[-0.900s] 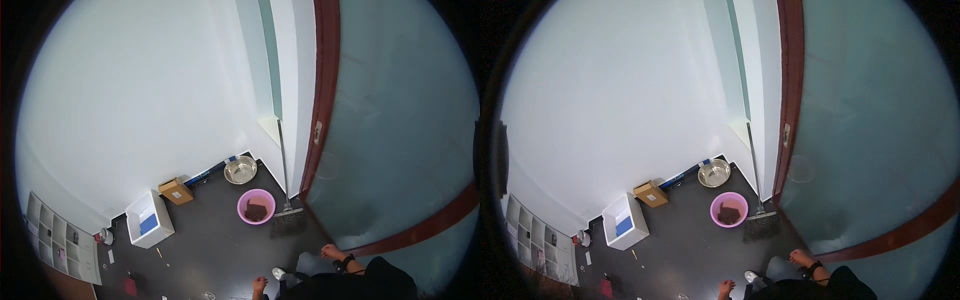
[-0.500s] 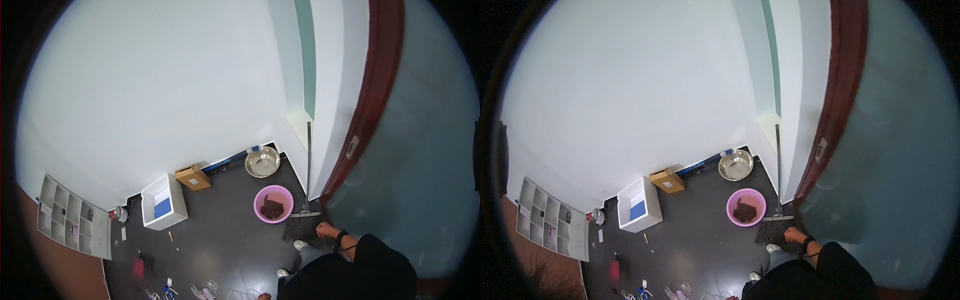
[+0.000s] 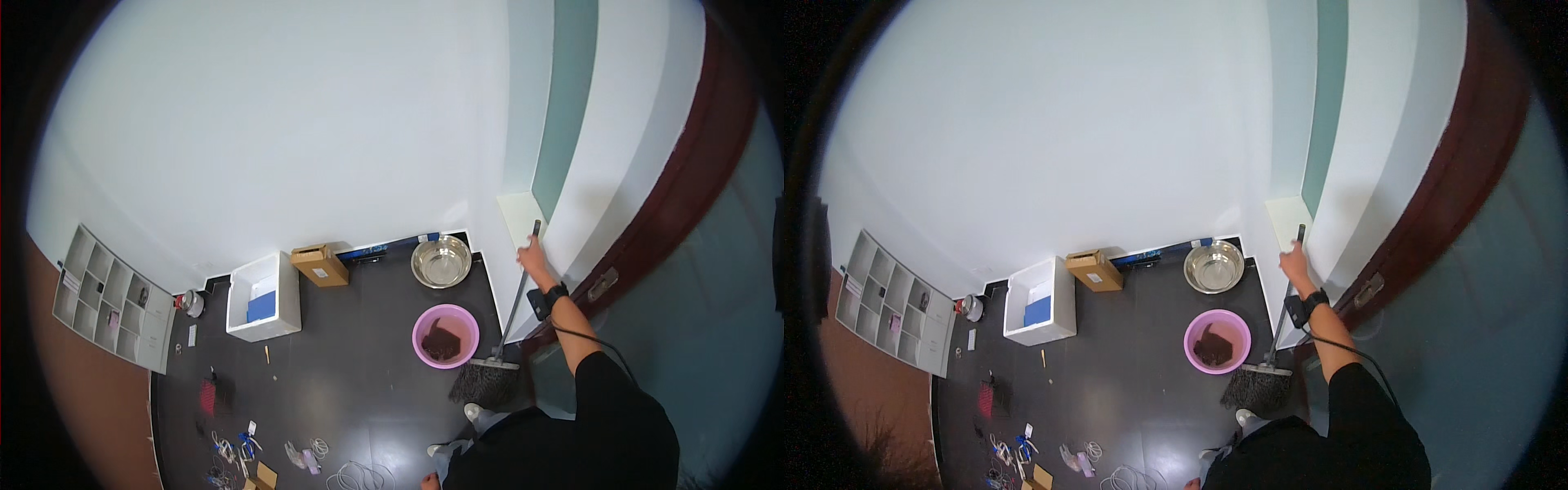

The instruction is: The recorder mops a messy floor and then picks up a cable and a small storage case to organize them on a shelf.

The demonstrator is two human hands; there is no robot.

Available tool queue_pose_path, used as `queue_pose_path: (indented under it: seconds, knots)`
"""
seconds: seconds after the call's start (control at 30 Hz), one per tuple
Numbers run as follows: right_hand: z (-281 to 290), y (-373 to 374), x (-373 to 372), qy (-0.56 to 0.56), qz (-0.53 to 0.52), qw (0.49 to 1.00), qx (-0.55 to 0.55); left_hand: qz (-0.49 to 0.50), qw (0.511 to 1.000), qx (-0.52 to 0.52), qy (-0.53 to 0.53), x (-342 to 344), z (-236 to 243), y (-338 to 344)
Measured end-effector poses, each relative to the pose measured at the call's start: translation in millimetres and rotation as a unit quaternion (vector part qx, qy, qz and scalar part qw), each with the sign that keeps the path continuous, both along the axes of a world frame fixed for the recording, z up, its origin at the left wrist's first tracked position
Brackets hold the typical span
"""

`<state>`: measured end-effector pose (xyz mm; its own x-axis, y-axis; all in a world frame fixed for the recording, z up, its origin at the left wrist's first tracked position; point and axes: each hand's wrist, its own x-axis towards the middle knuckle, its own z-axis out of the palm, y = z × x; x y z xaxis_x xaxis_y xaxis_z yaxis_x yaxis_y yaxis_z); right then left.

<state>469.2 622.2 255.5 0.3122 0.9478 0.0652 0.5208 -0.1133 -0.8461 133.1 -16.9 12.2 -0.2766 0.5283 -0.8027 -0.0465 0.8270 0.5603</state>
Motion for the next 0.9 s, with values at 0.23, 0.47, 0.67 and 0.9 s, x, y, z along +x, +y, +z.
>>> queue_pose_path:
  seconds: [0.23, 0.47, 0.67, 0.9]
  knots:
    - [-1, 62, 22, -0.151, -0.132, 0.979, 0.030, -0.038, 0.999, -0.018, 0.021, -1, 15, -18]
    - [0, 42, 20, 0.005, -0.074, 0.996, -0.049, -0.169, 0.980, -0.020, 0.100, -15, 13, -42]
    - [-3, 34, 7, -0.021, 0.021, 0.999, 0.030, 0.179, 0.981, 0.045, -0.052, -33, -2, 6]
    - [-13, -72, -75, 0.134, 0.150, 0.979, 0.021, 0.193, 0.979, 0.062, -0.038, -45, 78, 95]
